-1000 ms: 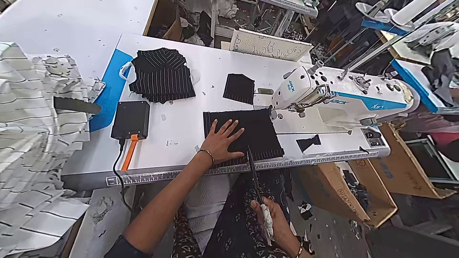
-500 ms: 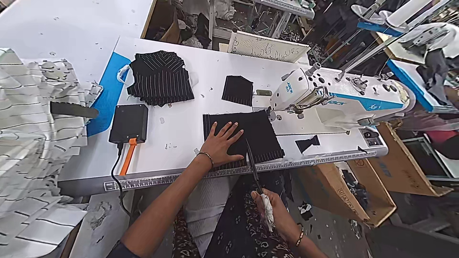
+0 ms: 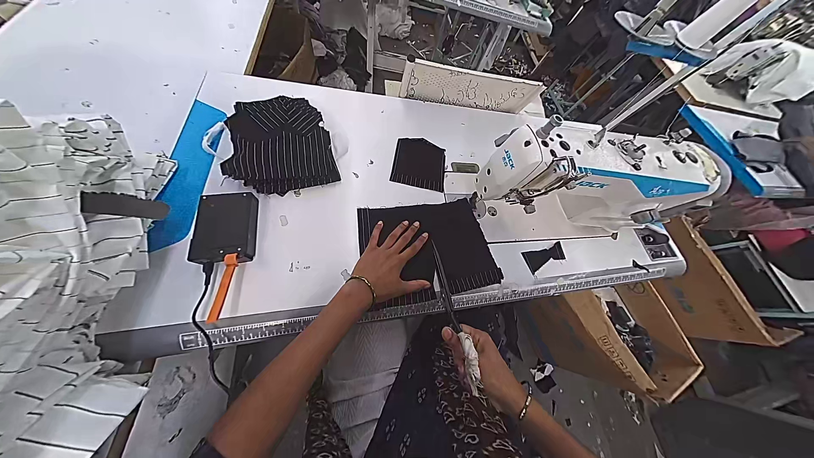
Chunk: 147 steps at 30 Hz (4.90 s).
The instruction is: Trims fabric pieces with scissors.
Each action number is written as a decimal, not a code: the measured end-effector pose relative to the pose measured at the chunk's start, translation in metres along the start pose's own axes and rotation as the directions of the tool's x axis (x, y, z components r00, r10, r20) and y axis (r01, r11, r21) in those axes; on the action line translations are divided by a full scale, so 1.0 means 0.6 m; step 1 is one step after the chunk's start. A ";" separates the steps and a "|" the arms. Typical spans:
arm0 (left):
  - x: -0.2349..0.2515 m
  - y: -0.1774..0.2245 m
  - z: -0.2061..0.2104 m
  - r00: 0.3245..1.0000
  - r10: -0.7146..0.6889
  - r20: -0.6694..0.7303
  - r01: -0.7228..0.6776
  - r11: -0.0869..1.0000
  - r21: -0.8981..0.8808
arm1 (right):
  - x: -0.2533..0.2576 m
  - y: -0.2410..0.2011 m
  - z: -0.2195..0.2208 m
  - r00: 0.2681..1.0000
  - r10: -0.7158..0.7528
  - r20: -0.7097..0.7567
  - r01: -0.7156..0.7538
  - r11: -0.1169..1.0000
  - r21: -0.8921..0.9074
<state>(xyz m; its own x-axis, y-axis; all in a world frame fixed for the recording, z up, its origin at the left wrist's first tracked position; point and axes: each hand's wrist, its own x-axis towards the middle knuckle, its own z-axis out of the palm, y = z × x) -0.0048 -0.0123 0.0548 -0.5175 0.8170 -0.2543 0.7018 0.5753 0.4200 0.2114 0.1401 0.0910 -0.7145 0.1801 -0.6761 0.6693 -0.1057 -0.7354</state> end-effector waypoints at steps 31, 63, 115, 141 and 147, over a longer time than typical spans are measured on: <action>-0.006 0.002 0.002 0.998 0.048 -0.036 -0.048 0.999 0.004 | 0.073 -0.086 0.002 0.997 -0.011 0.078 0.005 0.997 0.079; 0.007 0.065 0.038 0.903 -0.036 -0.429 -0.062 0.975 -0.213 | -0.047 0.033 -0.117 0.982 -0.081 0.169 0.035 0.965 0.260; -0.011 0.044 0.021 0.985 -0.167 -0.043 0.166 0.986 -0.032 | 0.028 -0.035 -0.093 0.989 0.067 0.130 -0.014 0.928 -0.371; -0.035 0.009 0.012 0.998 -0.045 -0.034 0.044 0.999 -0.028 | 0.014 -0.037 -0.098 0.971 0.088 0.224 -0.043 0.979 -0.200; -0.037 0.008 0.008 0.999 -0.036 -0.014 0.036 0.999 -0.016 | 0.028 -0.037 -0.087 0.977 0.051 0.207 -0.006 0.976 -0.217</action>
<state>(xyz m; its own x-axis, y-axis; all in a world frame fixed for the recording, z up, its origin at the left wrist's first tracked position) 0.0123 -0.0276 0.0579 -0.5491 0.7951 -0.2573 0.6750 0.6035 0.4245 0.1953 0.1967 0.0985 -0.7058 -0.0317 -0.7077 0.7015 0.1080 -0.7044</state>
